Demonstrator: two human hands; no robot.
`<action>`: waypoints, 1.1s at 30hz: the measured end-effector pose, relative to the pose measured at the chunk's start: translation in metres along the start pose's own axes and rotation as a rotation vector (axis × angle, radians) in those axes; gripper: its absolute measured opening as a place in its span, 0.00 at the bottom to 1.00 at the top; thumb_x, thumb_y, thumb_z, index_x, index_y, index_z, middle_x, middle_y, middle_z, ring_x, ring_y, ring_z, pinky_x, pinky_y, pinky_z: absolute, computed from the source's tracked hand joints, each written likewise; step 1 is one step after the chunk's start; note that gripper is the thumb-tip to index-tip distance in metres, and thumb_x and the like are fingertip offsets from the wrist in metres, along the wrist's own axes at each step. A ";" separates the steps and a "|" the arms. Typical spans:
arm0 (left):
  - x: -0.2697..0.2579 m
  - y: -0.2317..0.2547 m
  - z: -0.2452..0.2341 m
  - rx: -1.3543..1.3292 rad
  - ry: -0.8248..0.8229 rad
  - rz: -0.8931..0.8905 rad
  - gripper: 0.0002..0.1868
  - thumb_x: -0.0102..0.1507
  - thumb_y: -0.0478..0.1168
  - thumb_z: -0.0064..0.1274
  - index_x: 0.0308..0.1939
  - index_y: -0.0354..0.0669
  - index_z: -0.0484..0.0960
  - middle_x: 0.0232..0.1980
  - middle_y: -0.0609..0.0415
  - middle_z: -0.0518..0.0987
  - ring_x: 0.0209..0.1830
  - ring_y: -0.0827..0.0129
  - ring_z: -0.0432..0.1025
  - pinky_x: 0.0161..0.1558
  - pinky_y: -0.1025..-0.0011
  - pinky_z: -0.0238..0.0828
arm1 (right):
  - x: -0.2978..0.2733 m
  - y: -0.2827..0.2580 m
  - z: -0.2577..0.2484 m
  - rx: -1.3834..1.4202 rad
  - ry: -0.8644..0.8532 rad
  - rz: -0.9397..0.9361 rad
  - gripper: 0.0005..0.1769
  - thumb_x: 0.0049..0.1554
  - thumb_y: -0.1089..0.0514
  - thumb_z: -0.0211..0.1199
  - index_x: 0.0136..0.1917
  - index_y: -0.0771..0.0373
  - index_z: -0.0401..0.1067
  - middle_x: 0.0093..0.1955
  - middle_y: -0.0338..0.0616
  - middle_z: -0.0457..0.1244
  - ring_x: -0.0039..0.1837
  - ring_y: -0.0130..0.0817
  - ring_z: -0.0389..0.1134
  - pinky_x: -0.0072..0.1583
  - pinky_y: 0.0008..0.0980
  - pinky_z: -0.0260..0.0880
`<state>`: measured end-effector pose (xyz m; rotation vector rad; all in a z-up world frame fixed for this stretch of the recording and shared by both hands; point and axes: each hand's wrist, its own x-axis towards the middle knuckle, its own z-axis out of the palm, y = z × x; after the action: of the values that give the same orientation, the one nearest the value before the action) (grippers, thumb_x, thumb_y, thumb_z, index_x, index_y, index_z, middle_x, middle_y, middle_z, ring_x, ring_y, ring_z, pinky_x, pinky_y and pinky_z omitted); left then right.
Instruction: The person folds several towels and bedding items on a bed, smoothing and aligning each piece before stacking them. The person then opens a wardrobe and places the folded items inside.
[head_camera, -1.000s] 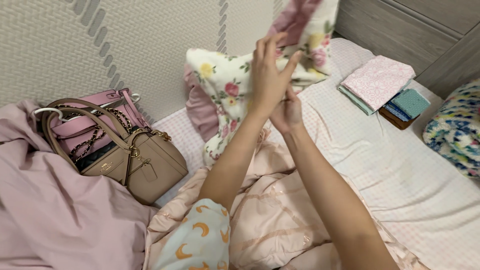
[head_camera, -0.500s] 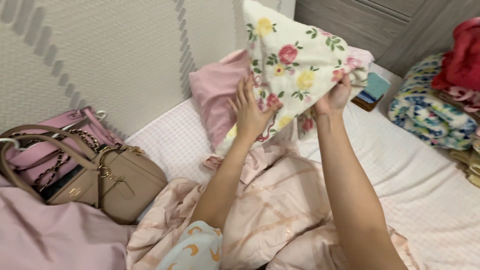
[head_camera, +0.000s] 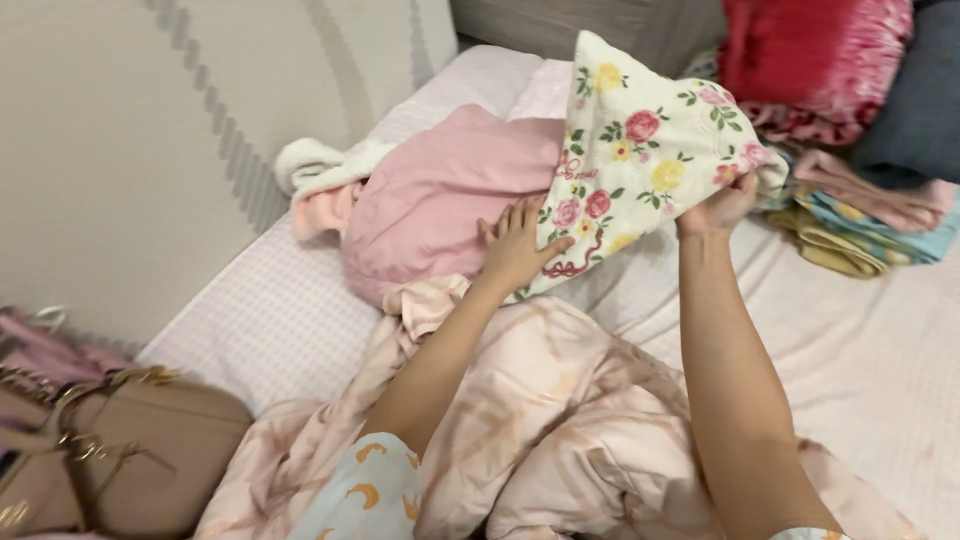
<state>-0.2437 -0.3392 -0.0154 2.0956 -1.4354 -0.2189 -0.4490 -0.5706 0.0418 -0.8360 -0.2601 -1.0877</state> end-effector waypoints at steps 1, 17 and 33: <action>0.003 0.008 0.010 -0.007 -0.038 0.013 0.55 0.59 0.77 0.43 0.79 0.49 0.51 0.82 0.46 0.50 0.82 0.49 0.43 0.70 0.23 0.24 | -0.006 -0.014 -0.016 0.000 0.029 -0.020 0.35 0.65 0.44 0.43 0.79 0.64 0.59 0.84 0.50 0.54 0.87 0.49 0.53 0.86 0.48 0.51; 0.050 -0.016 0.180 -0.016 -0.847 -0.018 0.48 0.62 0.71 0.47 0.74 0.39 0.62 0.72 0.37 0.69 0.72 0.48 0.65 0.71 0.58 0.59 | -0.235 -0.152 -0.210 -0.052 0.694 -0.082 0.37 0.61 0.46 0.41 0.78 0.65 0.60 0.82 0.54 0.57 0.82 0.53 0.56 0.82 0.53 0.54; 0.113 -0.056 0.131 0.036 -0.384 -0.500 0.45 0.59 0.57 0.58 0.75 0.46 0.59 0.78 0.45 0.57 0.77 0.44 0.54 0.67 0.39 0.58 | -0.191 -0.113 -0.243 -1.829 1.223 -0.043 0.15 0.52 0.62 0.66 0.53 0.61 0.68 0.49 0.48 0.65 0.52 0.44 0.67 0.54 0.48 0.66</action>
<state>-0.2113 -0.4747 -0.1321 2.5097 -1.0825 -0.8343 -0.6851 -0.6367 -0.1779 -1.4429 2.0225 -1.5255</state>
